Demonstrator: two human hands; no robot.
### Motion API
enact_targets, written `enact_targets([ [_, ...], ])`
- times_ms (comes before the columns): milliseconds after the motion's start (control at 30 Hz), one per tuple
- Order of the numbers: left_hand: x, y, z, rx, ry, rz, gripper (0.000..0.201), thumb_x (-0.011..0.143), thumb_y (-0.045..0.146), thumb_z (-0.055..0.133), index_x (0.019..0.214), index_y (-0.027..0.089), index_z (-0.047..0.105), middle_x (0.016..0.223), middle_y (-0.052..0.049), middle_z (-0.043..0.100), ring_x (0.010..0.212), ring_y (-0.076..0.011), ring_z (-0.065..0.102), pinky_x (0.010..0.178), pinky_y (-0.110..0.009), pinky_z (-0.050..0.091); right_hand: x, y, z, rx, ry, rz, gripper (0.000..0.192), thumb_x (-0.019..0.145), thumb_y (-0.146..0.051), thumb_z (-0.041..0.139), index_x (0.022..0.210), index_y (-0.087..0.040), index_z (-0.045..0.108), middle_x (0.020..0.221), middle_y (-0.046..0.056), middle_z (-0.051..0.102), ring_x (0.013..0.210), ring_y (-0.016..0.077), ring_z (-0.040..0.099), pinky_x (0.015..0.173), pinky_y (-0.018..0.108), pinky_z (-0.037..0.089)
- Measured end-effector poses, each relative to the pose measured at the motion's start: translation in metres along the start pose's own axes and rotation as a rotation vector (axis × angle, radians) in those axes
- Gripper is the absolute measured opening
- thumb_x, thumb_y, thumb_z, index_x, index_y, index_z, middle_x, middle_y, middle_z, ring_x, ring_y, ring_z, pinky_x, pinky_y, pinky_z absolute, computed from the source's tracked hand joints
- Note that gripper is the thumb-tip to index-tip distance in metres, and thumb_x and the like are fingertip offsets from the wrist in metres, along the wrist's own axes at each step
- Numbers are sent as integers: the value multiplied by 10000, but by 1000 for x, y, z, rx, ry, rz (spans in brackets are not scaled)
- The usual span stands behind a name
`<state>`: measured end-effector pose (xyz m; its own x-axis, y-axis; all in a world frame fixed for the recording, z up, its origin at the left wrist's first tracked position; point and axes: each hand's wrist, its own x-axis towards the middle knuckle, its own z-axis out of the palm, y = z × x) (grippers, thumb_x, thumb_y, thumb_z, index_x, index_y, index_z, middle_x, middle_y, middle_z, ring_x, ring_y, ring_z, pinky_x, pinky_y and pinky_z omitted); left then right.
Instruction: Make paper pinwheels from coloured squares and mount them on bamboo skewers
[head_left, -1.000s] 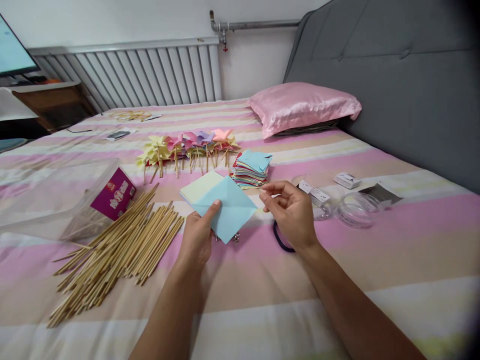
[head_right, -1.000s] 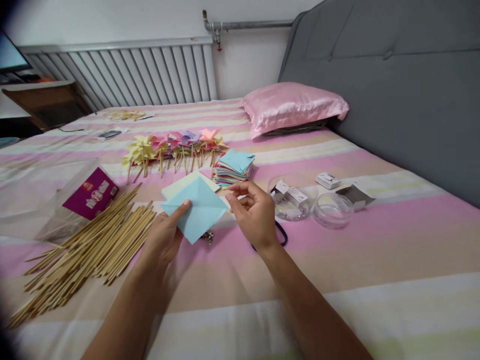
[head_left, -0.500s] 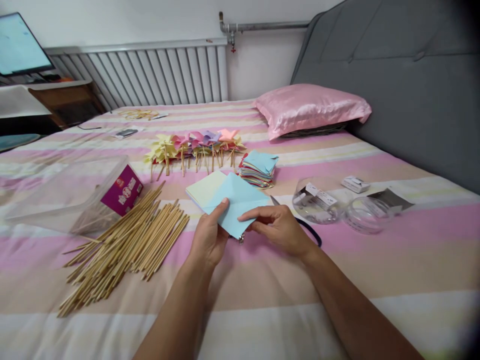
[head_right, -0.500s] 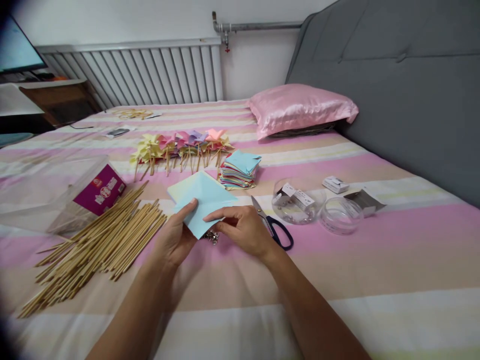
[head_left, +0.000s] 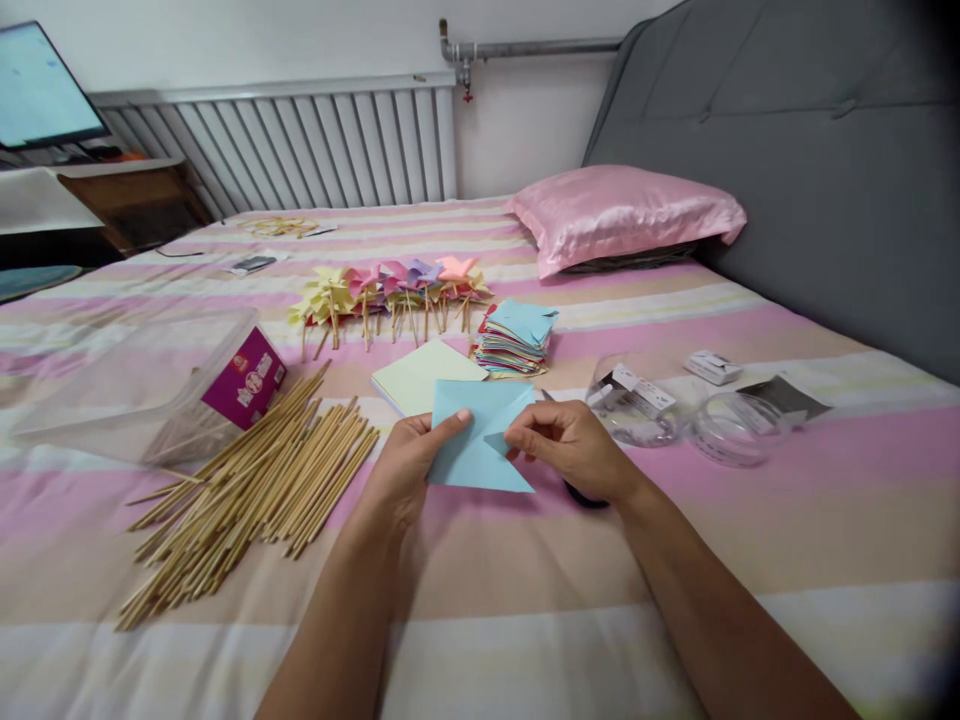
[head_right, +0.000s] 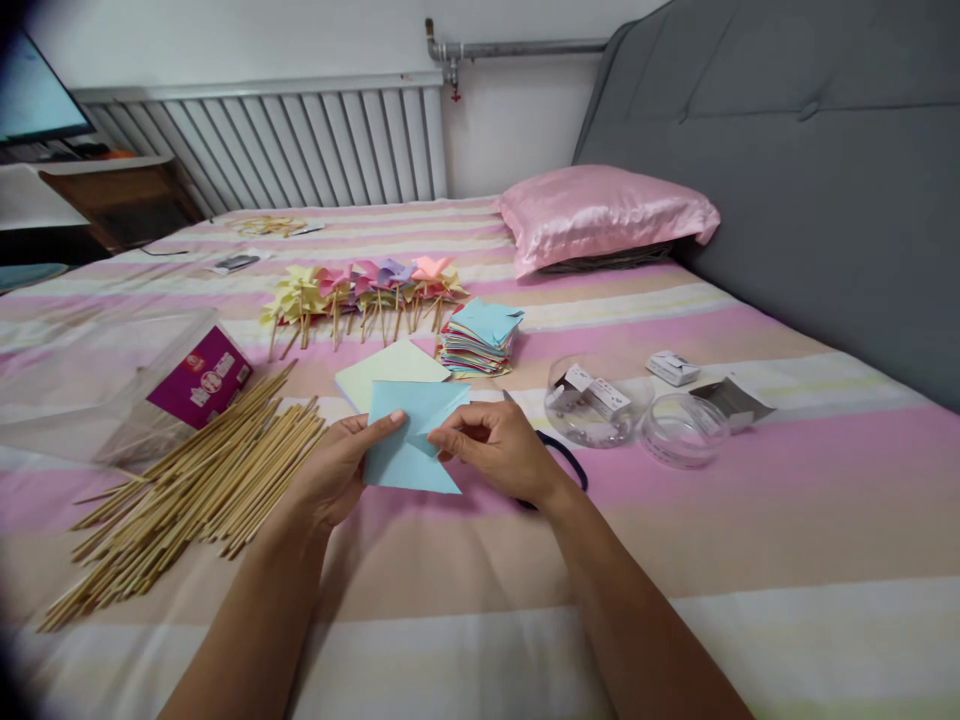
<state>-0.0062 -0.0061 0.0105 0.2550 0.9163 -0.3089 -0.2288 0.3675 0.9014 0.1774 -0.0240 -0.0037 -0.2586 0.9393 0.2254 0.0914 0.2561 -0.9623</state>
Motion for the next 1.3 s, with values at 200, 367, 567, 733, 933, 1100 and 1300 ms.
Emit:
enact_targets([
  [200,-3,-1,6,-36,-22,-8,248,628,302,779,757,101,714,613,-67,698,509,-143,605,523,-238,488,0,-1,0,-34,39,20,257,796,-388,634,675,-162,618,642,12,629,589,117,579,553,229,452],
  [367,-2,-1,5,-19,-52,6,250,629,309,775,740,95,708,654,-84,707,532,-146,607,558,-250,498,-1,0,1,-21,71,47,256,785,-378,642,652,-171,574,598,-3,607,551,118,569,524,230,444],
  [567,-1,-3,4,14,-85,28,271,635,297,769,798,87,716,708,-96,712,598,-153,614,605,-251,494,0,3,3,-27,107,61,285,782,-392,646,637,-169,543,557,-11,579,499,105,529,477,219,419],
  [733,0,-5,3,42,-90,26,251,644,279,761,803,91,710,706,-83,709,602,-145,604,589,-235,477,0,6,2,-25,119,65,288,764,-395,662,640,-167,538,545,-9,579,480,105,529,460,217,418],
  [933,0,-7,3,56,-98,50,239,660,283,758,811,104,707,733,-72,709,613,-138,604,597,-232,477,0,6,1,-73,137,52,294,766,-396,656,631,-169,527,532,-9,569,465,104,517,452,219,415],
  [1100,-3,-7,7,54,-86,78,268,637,276,783,837,111,715,824,-83,725,661,-150,623,617,-238,492,-1,5,2,-133,139,34,280,773,-378,647,632,-167,528,548,-7,566,477,106,526,450,215,408],
  [1300,-3,-9,8,90,-28,93,265,605,268,801,798,108,715,809,-79,730,628,-143,613,584,-226,480,-1,3,3,-206,142,5,255,767,-346,646,624,-162,542,553,-4,565,483,108,533,458,216,403],
])
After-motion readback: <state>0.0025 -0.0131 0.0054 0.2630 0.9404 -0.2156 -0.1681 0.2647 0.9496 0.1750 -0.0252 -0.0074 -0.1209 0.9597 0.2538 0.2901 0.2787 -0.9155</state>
